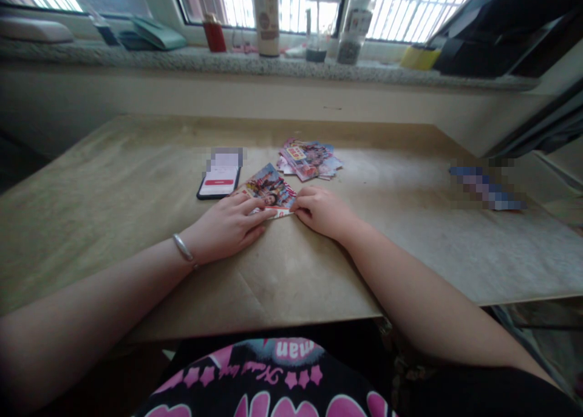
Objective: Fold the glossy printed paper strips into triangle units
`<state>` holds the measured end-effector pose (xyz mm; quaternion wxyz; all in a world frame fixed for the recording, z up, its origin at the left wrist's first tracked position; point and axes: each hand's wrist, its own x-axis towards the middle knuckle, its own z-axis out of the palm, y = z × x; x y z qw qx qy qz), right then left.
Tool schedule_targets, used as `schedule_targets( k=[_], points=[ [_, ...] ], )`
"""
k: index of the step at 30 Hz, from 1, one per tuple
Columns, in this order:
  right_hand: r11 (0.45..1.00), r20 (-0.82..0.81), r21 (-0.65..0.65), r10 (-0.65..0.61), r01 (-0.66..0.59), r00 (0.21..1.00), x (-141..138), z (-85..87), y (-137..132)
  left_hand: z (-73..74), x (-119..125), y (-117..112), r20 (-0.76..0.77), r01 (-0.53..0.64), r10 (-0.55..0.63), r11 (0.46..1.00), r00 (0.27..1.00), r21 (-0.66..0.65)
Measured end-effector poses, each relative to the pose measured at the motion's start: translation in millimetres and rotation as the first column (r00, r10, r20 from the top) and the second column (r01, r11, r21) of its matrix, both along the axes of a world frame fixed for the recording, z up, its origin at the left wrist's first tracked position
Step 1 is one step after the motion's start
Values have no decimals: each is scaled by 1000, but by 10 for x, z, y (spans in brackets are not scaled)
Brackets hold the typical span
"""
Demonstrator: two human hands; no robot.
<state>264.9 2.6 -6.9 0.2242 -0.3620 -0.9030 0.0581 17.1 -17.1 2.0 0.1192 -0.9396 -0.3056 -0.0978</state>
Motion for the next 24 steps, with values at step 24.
schedule_targets(
  k=[24],
  points=[
    [994, 63, 89, 50, -55, 997, 8, 11, -33, 13, 3, 16, -35, 20, -21, 999, 999, -33]
  ],
)
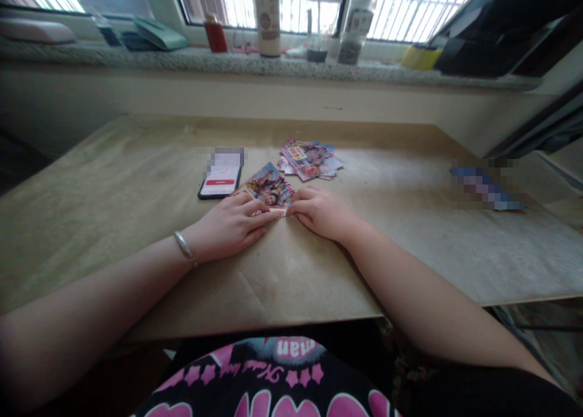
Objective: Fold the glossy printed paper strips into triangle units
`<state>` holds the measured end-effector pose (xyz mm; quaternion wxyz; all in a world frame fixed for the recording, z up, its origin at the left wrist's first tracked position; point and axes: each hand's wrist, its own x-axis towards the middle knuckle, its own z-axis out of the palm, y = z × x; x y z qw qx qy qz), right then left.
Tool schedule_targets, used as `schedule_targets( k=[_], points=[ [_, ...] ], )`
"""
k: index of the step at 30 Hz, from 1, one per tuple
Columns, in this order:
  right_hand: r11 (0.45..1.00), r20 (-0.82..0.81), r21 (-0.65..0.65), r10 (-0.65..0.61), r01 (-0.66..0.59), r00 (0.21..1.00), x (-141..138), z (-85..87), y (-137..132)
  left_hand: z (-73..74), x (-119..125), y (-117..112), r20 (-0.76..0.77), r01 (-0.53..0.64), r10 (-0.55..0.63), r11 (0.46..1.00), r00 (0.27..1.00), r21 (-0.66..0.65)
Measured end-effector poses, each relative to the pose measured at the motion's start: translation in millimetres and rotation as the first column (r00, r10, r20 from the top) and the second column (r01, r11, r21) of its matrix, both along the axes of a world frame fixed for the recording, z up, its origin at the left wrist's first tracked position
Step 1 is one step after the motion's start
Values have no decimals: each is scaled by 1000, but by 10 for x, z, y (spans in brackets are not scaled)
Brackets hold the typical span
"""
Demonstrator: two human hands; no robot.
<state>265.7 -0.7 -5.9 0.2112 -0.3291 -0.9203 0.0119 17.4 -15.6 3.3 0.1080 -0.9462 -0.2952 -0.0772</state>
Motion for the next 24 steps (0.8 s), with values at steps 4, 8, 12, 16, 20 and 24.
schedule_targets(
  k=[4, 8, 12, 16, 20, 24],
  points=[
    [998, 71, 52, 15, -18, 997, -9, 11, -24, 12, -1, -9, -35, -7, 7, 1000, 999, -17],
    [998, 88, 58, 22, -27, 996, -11, 14, -28, 17, -5, -9, -38, -5, 4, 1000, 999, -16],
    [998, 104, 54, 23, -29, 994, -10, 16, -25, 5, -12, -5, -32, 2, -2, 1000, 1000, -10],
    [997, 139, 64, 30, -39, 990, -10, 26, -16, 0, -11, -5, -20, 7, -7, 1000, 1000, -9],
    [996, 166, 75, 30, -43, 986, 3, 55, -10, 7, -10, -6, -25, 10, -10, 1000, 1000, -7],
    [996, 197, 77, 30, -46, 980, 42, 89, -13, 8, -14, -5, -21, 9, -9, 1000, 1000, 2]
  ],
)
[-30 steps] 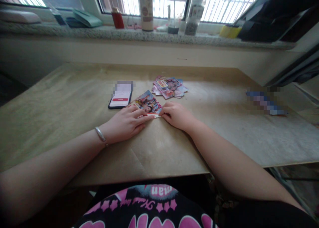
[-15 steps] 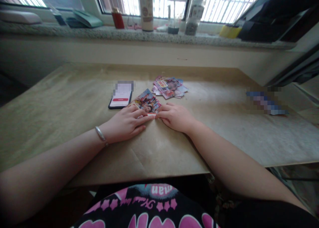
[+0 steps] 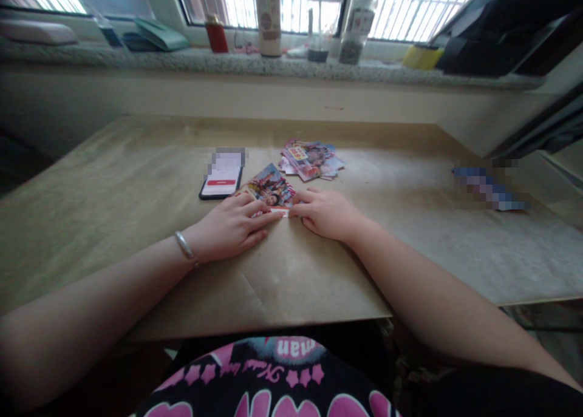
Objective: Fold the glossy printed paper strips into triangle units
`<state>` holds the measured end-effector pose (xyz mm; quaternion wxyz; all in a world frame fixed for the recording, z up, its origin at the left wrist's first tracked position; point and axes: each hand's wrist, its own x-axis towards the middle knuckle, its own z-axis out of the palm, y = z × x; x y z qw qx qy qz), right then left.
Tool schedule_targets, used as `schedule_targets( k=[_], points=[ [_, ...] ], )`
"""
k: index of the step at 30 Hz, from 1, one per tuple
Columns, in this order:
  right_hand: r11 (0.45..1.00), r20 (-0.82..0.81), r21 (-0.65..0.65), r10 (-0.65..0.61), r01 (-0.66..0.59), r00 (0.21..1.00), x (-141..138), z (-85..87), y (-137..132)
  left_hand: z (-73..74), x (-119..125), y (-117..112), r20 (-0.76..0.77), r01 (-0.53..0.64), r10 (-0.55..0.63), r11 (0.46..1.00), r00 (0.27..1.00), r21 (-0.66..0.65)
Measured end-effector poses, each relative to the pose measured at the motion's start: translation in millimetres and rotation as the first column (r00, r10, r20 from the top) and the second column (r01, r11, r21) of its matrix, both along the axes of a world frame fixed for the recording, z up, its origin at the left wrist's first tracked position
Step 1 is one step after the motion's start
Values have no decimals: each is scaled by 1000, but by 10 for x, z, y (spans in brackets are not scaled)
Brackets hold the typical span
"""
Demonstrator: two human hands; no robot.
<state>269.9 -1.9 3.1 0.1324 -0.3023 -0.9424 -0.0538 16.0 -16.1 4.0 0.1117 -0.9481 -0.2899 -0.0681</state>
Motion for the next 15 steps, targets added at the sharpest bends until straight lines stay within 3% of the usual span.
schedule_targets(
  k=[15],
  points=[
    [999, 70, 41, -31, 29, 997, 194, 12, 15, -4, -2, 0, 5, 7, -7, 1000, 1000, 1]
  ],
)
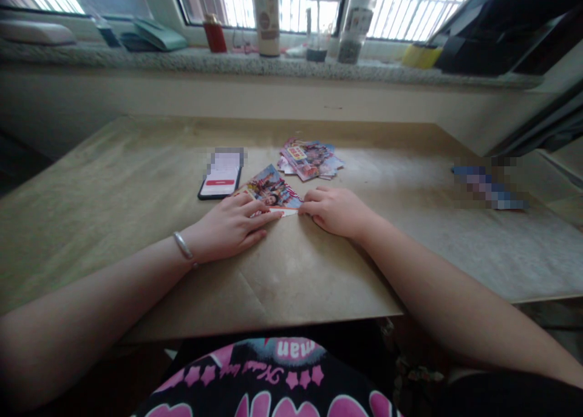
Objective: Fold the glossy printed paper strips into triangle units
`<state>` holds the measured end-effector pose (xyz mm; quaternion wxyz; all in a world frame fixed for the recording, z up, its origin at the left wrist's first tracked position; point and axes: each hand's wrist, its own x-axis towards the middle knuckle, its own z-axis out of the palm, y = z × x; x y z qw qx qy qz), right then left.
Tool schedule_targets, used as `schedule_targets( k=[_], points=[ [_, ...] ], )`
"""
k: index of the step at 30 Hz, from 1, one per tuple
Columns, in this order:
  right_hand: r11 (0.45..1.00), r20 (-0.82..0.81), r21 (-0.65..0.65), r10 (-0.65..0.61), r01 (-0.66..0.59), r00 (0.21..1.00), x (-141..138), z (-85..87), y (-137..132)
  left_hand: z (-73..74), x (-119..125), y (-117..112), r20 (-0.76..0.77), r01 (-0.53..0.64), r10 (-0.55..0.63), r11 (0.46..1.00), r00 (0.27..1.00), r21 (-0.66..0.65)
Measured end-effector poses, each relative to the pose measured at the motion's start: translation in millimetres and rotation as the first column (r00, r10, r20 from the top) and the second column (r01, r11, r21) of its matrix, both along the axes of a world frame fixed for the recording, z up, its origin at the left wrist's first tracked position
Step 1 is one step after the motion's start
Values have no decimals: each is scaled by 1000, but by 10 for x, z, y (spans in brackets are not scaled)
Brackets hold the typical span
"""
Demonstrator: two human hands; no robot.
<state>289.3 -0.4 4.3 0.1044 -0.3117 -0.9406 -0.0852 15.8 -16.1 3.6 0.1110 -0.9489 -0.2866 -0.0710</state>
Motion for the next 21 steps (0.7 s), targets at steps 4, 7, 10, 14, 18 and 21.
schedule_targets(
  k=[4, 7, 10, 14, 18, 21],
  points=[
    [1000, 12, 7, -16, 16, 1000, 26, -4, -4, -5, -2, 1, -1, 4, -4, 1000, 1000, 15],
    [1000, 28, 25, -16, 15, 999, 47, -5, -5, -4, -2, 1, -11, 1, -1, 1000, 1000, 10],
    [999, 47, 40, -16, 14, 999, 74, -4, -6, 2, 0, 0, -14, -2, 2, 1000, 1000, 3],
    [999, 49, 45, -31, 29, 998, 122, -9, -8, 8, -2, 1, -15, 5, -5, 1000, 1000, 1],
    [998, 22, 33, -50, 49, 999, 184, -16, -7, 6, -4, 0, -18, 2, -2, 1000, 1000, 4],
    [998, 26, 36, -58, 57, 998, 224, -17, -4, 3, 0, -2, -7, 1, -1, 1000, 1000, 8]
  ],
)
